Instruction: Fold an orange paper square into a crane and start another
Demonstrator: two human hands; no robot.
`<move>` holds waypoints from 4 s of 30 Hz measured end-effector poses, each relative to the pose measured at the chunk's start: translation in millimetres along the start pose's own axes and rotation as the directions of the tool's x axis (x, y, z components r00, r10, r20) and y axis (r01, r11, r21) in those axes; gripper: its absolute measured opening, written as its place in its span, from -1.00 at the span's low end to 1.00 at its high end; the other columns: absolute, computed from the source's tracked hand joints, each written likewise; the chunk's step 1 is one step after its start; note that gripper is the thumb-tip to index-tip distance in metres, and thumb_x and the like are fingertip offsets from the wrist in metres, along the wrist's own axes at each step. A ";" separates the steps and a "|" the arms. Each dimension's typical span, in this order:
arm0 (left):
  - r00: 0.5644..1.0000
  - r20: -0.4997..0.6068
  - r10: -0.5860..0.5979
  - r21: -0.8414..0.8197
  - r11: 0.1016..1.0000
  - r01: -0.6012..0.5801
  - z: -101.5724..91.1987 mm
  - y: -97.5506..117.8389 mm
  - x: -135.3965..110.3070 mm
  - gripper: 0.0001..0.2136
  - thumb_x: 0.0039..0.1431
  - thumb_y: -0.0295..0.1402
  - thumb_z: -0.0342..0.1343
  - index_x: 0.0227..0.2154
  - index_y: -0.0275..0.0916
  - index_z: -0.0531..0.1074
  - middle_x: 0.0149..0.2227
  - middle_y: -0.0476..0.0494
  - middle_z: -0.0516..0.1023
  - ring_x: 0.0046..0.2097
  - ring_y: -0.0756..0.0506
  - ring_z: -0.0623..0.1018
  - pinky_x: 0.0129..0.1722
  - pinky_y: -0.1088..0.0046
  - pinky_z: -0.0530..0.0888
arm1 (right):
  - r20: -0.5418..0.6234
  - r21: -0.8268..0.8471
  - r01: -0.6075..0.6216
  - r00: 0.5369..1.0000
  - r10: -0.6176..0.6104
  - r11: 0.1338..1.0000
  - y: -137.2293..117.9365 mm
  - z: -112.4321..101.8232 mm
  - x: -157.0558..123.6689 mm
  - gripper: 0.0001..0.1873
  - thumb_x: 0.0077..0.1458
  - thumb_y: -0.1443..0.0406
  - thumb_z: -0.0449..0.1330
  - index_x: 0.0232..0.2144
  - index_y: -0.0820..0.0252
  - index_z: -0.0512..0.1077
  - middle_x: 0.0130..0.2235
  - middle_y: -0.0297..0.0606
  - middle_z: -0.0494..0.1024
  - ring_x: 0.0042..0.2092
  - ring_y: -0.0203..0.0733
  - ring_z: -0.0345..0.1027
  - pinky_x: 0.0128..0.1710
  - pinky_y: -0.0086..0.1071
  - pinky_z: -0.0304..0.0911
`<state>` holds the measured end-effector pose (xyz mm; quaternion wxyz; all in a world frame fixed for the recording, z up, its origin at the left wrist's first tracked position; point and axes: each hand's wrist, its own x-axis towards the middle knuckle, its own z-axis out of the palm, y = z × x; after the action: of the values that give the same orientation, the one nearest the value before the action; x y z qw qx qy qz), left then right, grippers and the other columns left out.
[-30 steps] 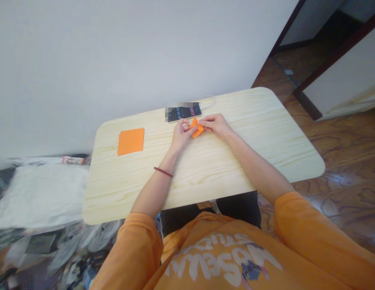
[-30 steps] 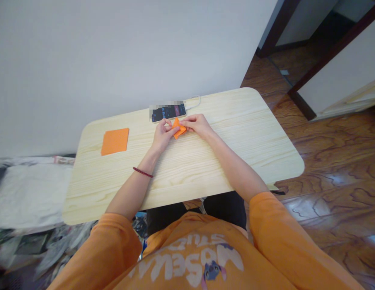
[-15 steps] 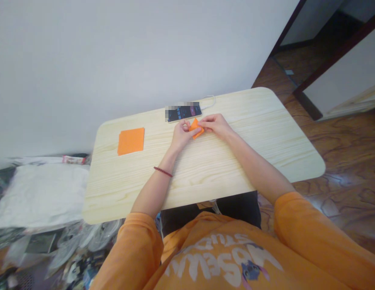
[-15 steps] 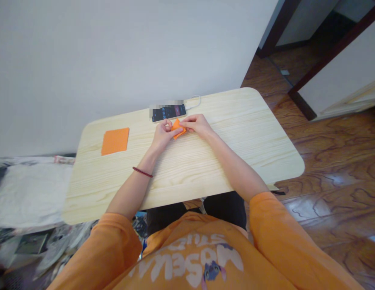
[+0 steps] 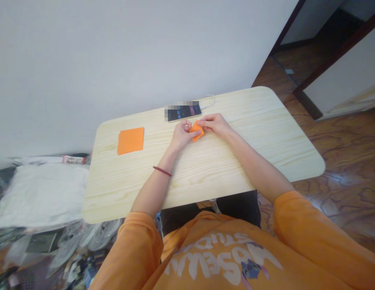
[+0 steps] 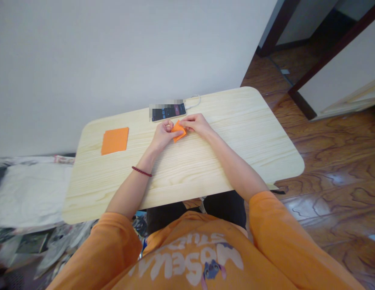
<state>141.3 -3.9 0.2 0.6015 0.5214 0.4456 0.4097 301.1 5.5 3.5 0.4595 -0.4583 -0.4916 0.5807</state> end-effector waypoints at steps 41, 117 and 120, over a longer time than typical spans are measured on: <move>0.994 0.025 0.107 0.028 0.994 -0.108 1.0 -1.4 1.8 -0.50 -0.41 -0.42 0.38 -0.62 -0.21 0.04 -0.65 0.19 0.08 -0.58 0.14 0.14 -0.57 0.60 0.11 | 0.002 -0.023 -0.078 0.997 0.079 0.997 -3.4 -3.2 0.3 -0.70 -0.35 0.25 0.44 -0.53 0.34 0.52 -0.68 -0.37 0.37 -0.64 -0.50 -0.04 -0.66 -0.48 -0.24; 0.986 -0.168 -0.025 -0.099 0.995 0.008 11.7 5.8 -0.7 -0.48 -0.45 -0.29 0.44 -0.61 -0.21 0.11 -0.64 0.10 0.38 -0.59 0.08 0.37 -0.60 0.59 0.28 | -0.244 -0.222 0.112 0.955 -0.166 0.969 -11.4 15.1 -4.4 -0.74 -0.21 0.19 0.38 -0.63 0.22 0.42 -0.52 -0.24 0.47 -0.43 -0.27 0.25 -0.40 -0.38 0.19; 0.982 -0.190 -0.023 -0.145 0.989 -0.005 11.3 5.2 0.3 -0.49 -0.44 -0.25 0.43 -0.61 -0.21 0.12 -0.63 0.08 0.43 -0.58 0.08 0.41 -0.57 0.59 0.31 | -0.230 -0.218 0.116 0.959 -0.166 0.969 -12.2 14.9 -4.7 -0.78 -0.19 0.23 0.37 -0.62 0.23 0.43 -0.51 -0.25 0.47 -0.41 -0.27 0.27 -0.38 -0.38 0.21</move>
<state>152.1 -6.0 6.0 0.5941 0.4326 0.4728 0.4862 288.1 -0.2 17.4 0.5084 -0.5349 -0.5187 0.4317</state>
